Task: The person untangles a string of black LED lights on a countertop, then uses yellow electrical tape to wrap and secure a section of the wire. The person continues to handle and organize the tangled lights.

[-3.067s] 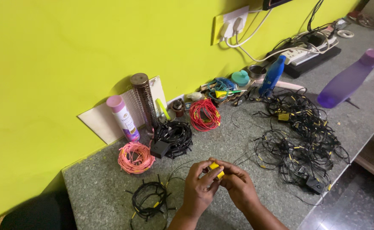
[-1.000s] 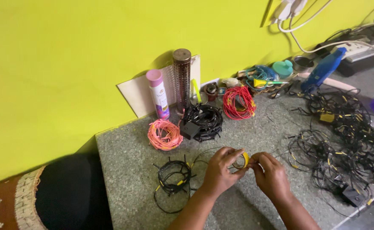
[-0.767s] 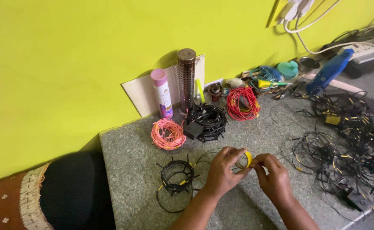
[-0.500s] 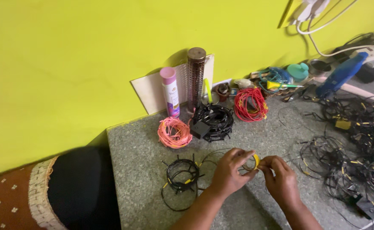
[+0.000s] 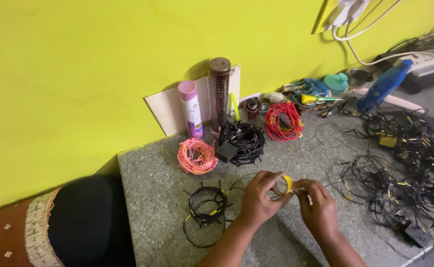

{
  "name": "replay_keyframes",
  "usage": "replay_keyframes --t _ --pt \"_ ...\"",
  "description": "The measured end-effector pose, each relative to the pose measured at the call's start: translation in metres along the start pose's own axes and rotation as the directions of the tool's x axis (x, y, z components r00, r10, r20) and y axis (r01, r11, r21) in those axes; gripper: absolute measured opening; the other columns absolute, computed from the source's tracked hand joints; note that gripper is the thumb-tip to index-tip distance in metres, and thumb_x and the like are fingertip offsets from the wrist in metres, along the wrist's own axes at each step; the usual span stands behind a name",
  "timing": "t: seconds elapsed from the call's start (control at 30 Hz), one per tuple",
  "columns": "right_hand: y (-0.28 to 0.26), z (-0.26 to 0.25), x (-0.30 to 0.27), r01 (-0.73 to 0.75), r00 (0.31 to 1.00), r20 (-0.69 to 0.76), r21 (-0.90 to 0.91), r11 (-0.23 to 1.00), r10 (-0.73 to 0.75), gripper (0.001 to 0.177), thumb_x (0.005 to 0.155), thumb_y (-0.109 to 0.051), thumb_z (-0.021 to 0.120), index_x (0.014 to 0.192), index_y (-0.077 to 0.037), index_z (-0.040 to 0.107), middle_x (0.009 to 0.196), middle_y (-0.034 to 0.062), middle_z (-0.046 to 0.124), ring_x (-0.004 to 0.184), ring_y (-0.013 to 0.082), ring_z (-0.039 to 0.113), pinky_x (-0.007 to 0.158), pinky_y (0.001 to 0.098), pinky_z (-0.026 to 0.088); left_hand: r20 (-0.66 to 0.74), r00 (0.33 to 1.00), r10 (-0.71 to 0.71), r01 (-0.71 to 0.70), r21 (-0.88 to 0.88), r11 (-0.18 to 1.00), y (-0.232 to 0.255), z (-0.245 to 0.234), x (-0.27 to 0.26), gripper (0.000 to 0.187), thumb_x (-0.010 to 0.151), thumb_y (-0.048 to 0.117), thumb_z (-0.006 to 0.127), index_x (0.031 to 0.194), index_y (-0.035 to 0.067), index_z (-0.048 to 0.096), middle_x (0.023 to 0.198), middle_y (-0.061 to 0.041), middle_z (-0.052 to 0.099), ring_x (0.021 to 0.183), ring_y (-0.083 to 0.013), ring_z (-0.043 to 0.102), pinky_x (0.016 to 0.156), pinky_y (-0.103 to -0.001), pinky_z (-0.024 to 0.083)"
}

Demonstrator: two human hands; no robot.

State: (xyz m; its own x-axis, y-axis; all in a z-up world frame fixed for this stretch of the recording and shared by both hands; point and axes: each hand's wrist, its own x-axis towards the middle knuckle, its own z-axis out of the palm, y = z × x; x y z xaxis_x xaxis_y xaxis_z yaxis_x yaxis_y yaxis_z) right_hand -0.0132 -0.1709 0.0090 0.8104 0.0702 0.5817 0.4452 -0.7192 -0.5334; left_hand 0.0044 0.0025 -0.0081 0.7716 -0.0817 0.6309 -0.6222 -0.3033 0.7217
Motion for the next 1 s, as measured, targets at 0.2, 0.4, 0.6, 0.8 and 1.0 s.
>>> replay_keyframes --t 0.2,0.4,0.6,0.8,1.0 --pt "-0.003 -0.012 0.006 0.078 0.997 0.006 -0.039 0.996 -0.078 0.012 0.082 -0.005 0.077 0.094 -0.005 0.076 0.093 0.0098 0.076 0.08 0.0257 0.074 0.071 0.0352 0.059 0.036 0.999 -0.033 0.034 -0.02 0.999 0.001 -0.003 0.001 0.057 0.082 0.017 0.087 0.134 0.008 0.066 0.107 -0.012 0.068 0.096 -0.0271 0.069 0.084 -0.038 0.058" --pt "-0.001 -0.031 0.017 0.145 0.974 0.188 -0.106 0.984 -0.123 0.012 0.078 -0.011 0.078 0.089 -0.007 0.075 0.091 0.0084 0.076 0.077 0.0272 0.074 0.068 0.0381 0.059 0.099 0.995 0.021 -0.026 0.054 0.998 -0.001 -0.001 -0.001 0.059 0.076 0.018 0.088 0.131 0.009 0.068 0.106 -0.014 0.067 0.097 -0.0307 0.068 0.083 -0.041 0.057" --pt "0.006 -0.043 0.03 0.26 0.897 0.394 -0.101 0.96 -0.201 0.016 0.08 -0.016 0.077 0.09 -0.006 0.07 0.091 0.0107 0.072 0.08 0.0317 0.071 0.069 0.0413 0.059 0.188 0.982 -0.035 0.035 0.004 0.999 -0.005 -0.001 -0.003 0.058 0.071 0.019 0.089 0.126 0.013 0.071 0.108 -0.012 0.069 0.095 -0.0292 0.07 0.081 -0.039 0.059" --pt "0.012 -0.033 0.025 0.327 0.873 0.41 -0.092 0.94 -0.264 0.019 0.078 -0.012 0.074 0.093 -0.005 0.064 0.09 0.0126 0.069 0.081 0.0346 0.069 0.069 0.0442 0.057 0.279 0.958 -0.057 0.049 0.037 0.998 -0.009 -0.003 -0.001 0.058 0.073 0.021 0.09 0.127 0.014 0.071 0.108 -0.011 0.068 0.093 -0.0263 0.07 0.08 -0.037 0.059" --pt "0.013 -0.029 0.02 0.265 0.884 0.419 -0.079 0.961 -0.209 0.019 0.078 -0.01 0.073 0.093 -0.004 0.063 0.088 0.013 0.067 0.078 0.0351 0.068 0.068 0.0447 0.057 0.249 0.969 -0.004 0.013 -0.034 0.999 -0.008 -0.005 0.0 0.058 0.074 0.02 0.089 0.128 0.012 0.071 0.11 -0.012 0.069 0.098 -0.0282 0.071 0.086 -0.038 0.059"
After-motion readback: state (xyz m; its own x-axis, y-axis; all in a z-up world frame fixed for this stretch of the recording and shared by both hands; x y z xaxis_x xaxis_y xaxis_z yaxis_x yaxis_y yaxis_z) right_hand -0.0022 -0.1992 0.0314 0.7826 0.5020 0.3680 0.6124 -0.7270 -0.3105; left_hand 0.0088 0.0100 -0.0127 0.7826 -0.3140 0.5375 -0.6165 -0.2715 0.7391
